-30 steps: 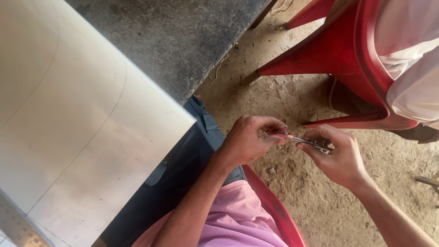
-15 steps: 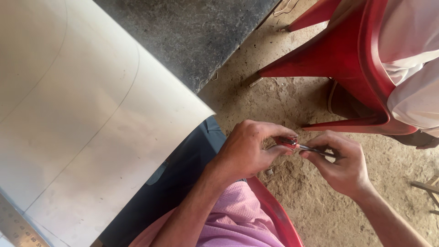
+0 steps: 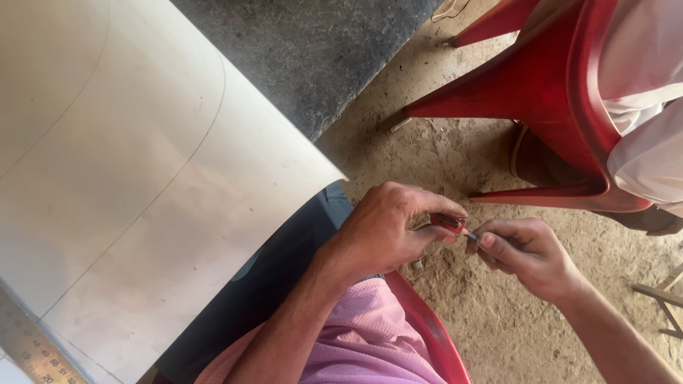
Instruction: The person sits on a red plastic chair and repeatedly sharpens a pencil with a small handheld sharpener over the dirt ground, letting shavings fall, occasionally clearing the blade. Earlier the person handles a ruler and marked paper sheets on a concrete table.
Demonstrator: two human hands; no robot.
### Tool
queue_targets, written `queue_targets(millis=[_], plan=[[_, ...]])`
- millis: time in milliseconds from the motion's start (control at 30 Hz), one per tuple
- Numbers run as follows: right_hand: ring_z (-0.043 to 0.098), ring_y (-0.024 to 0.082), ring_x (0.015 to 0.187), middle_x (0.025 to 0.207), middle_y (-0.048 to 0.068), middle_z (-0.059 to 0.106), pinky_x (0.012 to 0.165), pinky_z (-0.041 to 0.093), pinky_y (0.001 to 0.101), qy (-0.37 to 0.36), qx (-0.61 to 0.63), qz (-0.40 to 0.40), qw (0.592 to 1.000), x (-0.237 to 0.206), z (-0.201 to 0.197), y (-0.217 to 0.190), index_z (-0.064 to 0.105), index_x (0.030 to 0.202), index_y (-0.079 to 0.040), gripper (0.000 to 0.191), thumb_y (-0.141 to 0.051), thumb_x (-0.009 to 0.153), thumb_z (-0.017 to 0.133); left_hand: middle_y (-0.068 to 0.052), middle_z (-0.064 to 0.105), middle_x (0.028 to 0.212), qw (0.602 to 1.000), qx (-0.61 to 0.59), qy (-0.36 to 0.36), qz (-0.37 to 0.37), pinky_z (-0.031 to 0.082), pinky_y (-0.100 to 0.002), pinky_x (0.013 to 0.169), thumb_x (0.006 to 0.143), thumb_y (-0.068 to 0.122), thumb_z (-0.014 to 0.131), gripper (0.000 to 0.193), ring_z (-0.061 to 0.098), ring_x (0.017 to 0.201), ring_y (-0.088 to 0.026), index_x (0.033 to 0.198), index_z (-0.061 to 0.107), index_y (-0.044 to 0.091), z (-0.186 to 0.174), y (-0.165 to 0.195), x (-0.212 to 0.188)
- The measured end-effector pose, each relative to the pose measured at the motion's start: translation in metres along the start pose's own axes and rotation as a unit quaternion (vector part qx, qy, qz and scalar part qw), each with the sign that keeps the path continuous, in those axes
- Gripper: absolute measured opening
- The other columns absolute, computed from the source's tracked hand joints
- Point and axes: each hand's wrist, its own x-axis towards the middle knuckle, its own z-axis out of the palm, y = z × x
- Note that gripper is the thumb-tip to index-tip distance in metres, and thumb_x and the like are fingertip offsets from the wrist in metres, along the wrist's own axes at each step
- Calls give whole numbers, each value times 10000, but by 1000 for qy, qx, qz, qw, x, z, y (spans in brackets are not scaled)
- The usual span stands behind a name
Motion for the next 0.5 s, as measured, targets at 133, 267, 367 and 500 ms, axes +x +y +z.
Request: queue_targets(millis=[133,267,367,500], plan=[[395,73,451,546,-8,482,405,289,256,-114,147,67,980,4,-11,5,725,911,67,438,-316,1029,546,-55,806,1048,999,-9,-26,-35,617,-318,843,827,152,803,299,780,926,-146,1124,776,129,-3,3,-1],[375,83,393,509,1,464,353,268,260,-179,257,111,943,6,-15,7,684,948,79,425,-303,1054,532,-53,810,1029,999,-40,-32,-12,623,-306,845,830,138,805,306,790,919,-134,1133,774,114,-6,7,-1],[391,94,365,506,37,505,329,281,260,-193,293,133,927,5,-14,4,652,960,60,414,-338,1029,564,-53,811,1004,998,-54,-34,-15,621,-306,831,821,138,810,313,793,896,-136,1131,775,109,-7,9,0],[411,71,403,660,47,562,336,298,236,-182,274,87,940,3,-9,-2,609,1019,11,349,-307,903,697,-46,815,987,998,-49,-41,-28,626,-301,801,832,145,798,305,794,864,-127,1135,772,122,-8,10,2]])
